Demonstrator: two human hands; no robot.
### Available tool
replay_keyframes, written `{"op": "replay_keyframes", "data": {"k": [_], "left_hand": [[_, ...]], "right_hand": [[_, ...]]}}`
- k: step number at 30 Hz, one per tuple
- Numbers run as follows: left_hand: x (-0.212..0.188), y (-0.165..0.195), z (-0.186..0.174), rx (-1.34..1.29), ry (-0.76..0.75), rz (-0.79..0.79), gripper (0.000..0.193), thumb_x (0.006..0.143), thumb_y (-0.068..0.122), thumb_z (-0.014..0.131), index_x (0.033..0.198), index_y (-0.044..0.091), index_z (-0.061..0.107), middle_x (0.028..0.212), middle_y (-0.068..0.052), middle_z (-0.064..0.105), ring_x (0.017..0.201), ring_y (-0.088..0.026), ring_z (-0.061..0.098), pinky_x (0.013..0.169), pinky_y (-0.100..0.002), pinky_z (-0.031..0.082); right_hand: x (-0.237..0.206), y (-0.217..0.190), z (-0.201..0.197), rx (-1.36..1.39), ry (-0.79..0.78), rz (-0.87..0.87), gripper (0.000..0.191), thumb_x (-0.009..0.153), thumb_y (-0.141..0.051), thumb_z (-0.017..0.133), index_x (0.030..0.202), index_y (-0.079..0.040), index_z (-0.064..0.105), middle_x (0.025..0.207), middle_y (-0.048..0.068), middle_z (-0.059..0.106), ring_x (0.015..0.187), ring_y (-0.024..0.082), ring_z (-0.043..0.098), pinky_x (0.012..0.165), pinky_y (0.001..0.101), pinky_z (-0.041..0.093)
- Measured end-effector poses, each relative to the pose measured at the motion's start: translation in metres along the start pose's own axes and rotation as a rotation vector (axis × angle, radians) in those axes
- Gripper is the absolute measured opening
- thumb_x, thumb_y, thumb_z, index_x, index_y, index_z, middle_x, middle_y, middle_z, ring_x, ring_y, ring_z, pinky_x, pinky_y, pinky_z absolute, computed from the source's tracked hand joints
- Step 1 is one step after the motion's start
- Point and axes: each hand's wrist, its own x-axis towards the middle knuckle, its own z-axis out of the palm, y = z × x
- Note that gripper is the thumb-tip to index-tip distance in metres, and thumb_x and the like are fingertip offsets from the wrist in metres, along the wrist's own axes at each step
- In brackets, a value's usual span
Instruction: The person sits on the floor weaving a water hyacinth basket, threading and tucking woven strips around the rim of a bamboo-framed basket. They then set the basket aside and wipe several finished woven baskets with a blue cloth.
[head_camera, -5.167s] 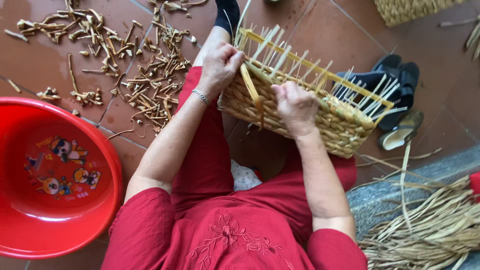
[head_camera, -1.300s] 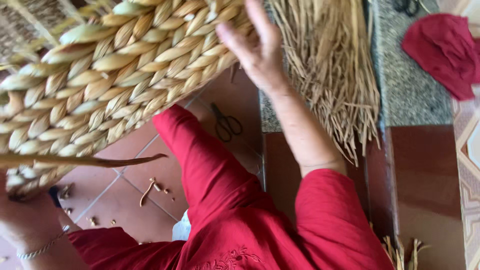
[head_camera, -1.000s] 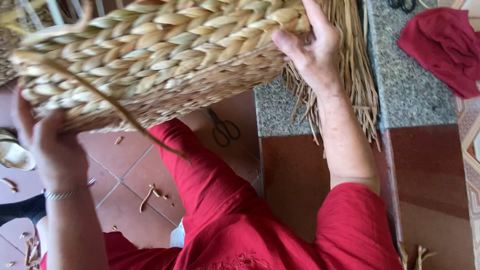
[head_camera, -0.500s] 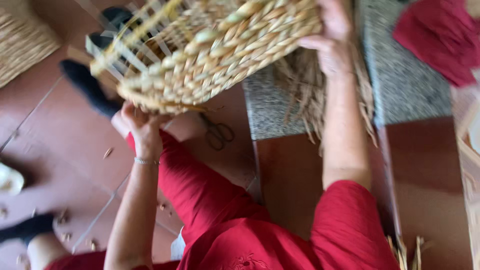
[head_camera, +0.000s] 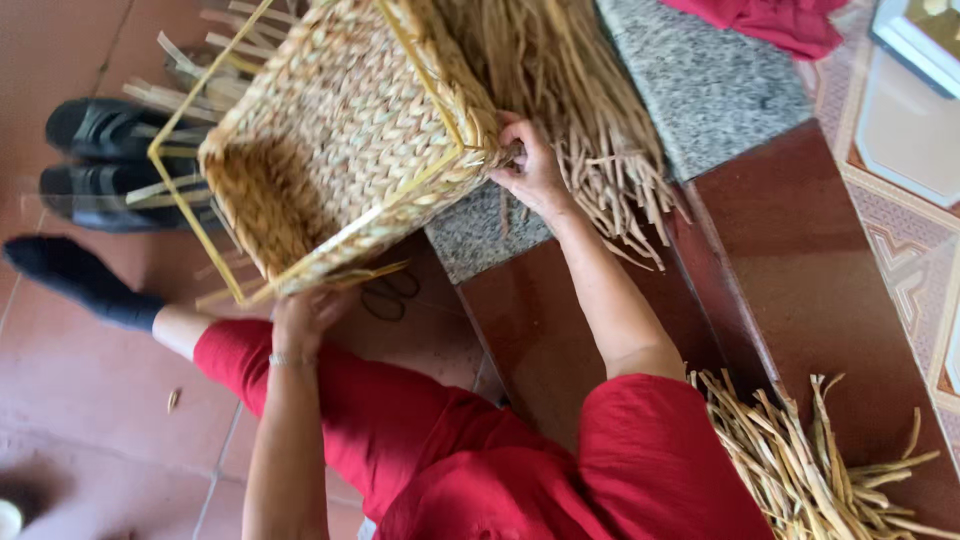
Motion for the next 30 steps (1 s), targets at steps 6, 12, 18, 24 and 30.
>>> {"op": "replay_keyframes", "data": {"k": [6,12,18,24,30], "left_hand": [[-0.009,0.01,0.016,0.546,0.284,0.288,0.029,0.095,0.012,0.067,0.124,0.006,0.068,0.103,-0.008,0.075,0.093,-0.021,0.071,0.079,-0.036,0.058],[-0.067,0.029,-0.013,-0.082,0.176,0.648,0.057,0.094,0.002,0.065,0.146,0.003,0.042,0.124,-0.01,0.062,0.101,-0.017,0.065,0.087,-0.033,0.055],[-0.181,0.066,-0.118,-0.293,0.353,0.677,0.038,0.097,0.009,0.061,0.133,0.001,0.054,0.125,-0.01,0.066,0.102,-0.022,0.071,0.09,-0.036,0.058],[-0.287,0.013,-0.214,-0.508,0.571,0.592,0.029,0.099,0.013,0.061,0.125,0.001,0.06,0.106,-0.012,0.071,0.096,-0.021,0.071,0.089,-0.036,0.059],[-0.317,-0.049,-0.249,-0.681,0.702,0.577,0.024,0.1,0.014,0.062,0.122,0.006,0.065,0.102,-0.01,0.073,0.087,-0.018,0.07,0.081,-0.032,0.057]], "right_hand": [[0.001,0.0,0.028,0.047,0.143,-0.154,0.056,0.086,0.007,0.08,0.132,-0.005,0.05,0.151,0.013,0.047,0.132,0.026,0.057,0.1,0.0382,0.06],[-0.026,-0.079,0.052,-0.181,0.341,-0.368,0.042,0.095,0.005,0.069,0.134,-0.005,0.055,0.147,0.013,0.054,0.131,0.028,0.056,0.101,0.0354,0.051],[-0.039,-0.188,0.117,-0.411,0.307,-0.787,0.016,0.093,0.006,0.068,0.103,-0.006,0.065,0.127,0.012,0.065,0.125,0.035,0.056,0.112,0.0472,0.045],[-0.078,-0.253,0.231,-0.192,-0.249,-0.961,0.017,0.087,0.001,0.075,0.098,-0.011,0.069,0.117,0.007,0.068,0.12,0.032,0.059,0.109,0.0482,0.043],[-0.136,-0.26,0.343,-0.229,-0.793,-1.077,0.031,0.076,-0.014,0.083,0.105,-0.009,0.071,0.127,0.011,0.064,0.126,0.038,0.052,0.107,0.0518,0.04]]}}
